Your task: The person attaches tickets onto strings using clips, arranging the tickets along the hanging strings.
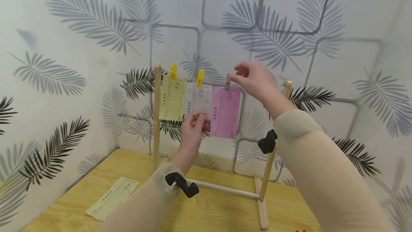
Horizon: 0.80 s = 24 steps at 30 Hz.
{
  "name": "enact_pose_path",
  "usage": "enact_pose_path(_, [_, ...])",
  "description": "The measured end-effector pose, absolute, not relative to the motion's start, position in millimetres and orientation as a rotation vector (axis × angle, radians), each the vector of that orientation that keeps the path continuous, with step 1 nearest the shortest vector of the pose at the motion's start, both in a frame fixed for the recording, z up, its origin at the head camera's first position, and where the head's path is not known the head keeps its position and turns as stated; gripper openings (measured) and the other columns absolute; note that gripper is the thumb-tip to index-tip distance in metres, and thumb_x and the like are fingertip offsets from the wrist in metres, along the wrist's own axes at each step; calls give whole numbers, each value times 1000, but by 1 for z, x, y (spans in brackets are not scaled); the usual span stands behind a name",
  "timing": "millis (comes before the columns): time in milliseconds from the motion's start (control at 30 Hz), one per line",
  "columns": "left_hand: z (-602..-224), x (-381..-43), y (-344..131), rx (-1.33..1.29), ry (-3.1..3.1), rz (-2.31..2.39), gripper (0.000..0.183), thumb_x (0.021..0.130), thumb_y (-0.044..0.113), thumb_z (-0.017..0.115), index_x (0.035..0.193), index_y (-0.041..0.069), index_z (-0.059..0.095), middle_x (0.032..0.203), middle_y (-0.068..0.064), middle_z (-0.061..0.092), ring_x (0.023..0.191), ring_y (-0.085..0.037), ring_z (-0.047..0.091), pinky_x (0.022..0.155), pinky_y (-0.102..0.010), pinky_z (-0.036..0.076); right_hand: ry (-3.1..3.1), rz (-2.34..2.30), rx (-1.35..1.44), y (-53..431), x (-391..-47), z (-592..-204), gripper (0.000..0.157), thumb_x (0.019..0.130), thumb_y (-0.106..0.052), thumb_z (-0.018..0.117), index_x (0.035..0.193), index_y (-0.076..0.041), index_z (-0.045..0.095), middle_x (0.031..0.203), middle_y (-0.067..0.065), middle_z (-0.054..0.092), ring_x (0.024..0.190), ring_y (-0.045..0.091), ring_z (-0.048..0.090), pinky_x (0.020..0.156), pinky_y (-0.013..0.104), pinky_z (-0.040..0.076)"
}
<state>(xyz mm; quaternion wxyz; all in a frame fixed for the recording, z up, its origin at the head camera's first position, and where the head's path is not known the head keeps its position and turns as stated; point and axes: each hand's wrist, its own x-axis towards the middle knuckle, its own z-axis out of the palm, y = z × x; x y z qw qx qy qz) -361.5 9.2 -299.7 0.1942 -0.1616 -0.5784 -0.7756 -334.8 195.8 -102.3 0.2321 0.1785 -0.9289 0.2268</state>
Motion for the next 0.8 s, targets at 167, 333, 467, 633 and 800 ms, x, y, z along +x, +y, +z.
enact_pose_path(167, [-302, -359, 2, -436, -1628, -2178, 26, 106, 29, 55, 122, 10, 62, 105, -14, 70, 91, -29, 66, 81, -36, 54, -2503, 649, 505, 201, -326, -107, 54, 99, -46, 62, 139, -11, 57, 130, 12, 62, 120, 28, 57, 96, 52, 46])
enact_pose_path(333, [-303, -355, -2, -444, -1622, -2183, 25, 106, 28, 55, 122, 10, 61, 105, -12, 71, 94, -33, 66, 83, -38, 55, -2444, 643, 493, 209, -312, -116, 51, 98, -48, 63, 136, -14, 60, 128, 7, 65, 120, 25, 58, 98, 50, 44])
enact_pose_path(467, [-307, -353, -7, -456, -1599, -2168, 24, 106, 26, 55, 121, 8, 62, 103, -12, 71, 95, -36, 65, 85, -41, 55, -2385, 672, 519, 214, -302, -126, 48, 98, -47, 65, 134, -15, 62, 126, 5, 67, 120, 24, 59, 98, 50, 44])
enact_pose_path(633, [-316, -347, -16, -460, -1583, -2169, 29, 106, 25, 54, 123, 3, 60, 105, -17, 69, 86, -24, 64, 85, -41, 54, -2373, 690, 518, 219, -289, -145, 49, 98, -48, 64, 135, -17, 62, 126, 5, 66, 120, 26, 59, 96, 52, 45])
enact_pose_path(800, [-331, -334, -26, -439, -1570, -2190, 29, 106, 24, 55, 123, 1, 60, 104, -18, 68, 84, -19, 63, 87, -43, 54, -2405, 692, 508, 225, -276, -170, 50, 97, -52, 63, 135, -19, 62, 124, 3, 68, 120, 26, 59, 95, 53, 44])
